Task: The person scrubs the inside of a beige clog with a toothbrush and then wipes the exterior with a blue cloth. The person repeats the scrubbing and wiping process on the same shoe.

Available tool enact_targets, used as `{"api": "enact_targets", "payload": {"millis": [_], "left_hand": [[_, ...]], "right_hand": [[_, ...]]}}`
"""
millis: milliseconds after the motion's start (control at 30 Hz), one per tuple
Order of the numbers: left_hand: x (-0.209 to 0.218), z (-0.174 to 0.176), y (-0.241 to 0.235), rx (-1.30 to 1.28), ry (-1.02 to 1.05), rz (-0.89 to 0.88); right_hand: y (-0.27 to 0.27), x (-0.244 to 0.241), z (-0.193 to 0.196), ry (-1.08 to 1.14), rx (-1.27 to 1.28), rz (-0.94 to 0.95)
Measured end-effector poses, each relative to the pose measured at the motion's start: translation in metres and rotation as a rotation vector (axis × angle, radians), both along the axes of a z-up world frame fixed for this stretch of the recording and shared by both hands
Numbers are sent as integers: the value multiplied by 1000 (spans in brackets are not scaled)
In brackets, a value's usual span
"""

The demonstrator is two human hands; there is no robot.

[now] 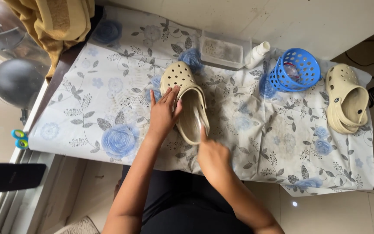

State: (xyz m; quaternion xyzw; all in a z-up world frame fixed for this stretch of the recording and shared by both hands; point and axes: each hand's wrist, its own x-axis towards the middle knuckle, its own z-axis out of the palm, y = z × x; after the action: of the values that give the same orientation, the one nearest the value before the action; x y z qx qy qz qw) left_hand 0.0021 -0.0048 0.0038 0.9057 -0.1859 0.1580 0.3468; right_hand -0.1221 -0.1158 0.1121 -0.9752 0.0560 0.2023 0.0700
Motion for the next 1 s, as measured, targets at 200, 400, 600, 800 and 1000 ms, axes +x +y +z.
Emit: {"api": "enact_targets", "payload": {"millis": [200,400,600,800,1000], "left_hand": [[-5,12,-1,10,34,15],[-25,26,-4,-39,17,31],[-33,19,-4,-147,51,51],[-32,25,-10,-251,-68,-29],[-49,25,-13,-344,-100,-72]], "right_hand": [[-61,-29,7,-55,475,-141],[-119,-34,-65,-164,1399,-176],[-115,-36,-85,-201,1615,-244],[-120,-44,-89,-310,1575,-251],[-112,-51,-76,-491,1389,-245]]}}
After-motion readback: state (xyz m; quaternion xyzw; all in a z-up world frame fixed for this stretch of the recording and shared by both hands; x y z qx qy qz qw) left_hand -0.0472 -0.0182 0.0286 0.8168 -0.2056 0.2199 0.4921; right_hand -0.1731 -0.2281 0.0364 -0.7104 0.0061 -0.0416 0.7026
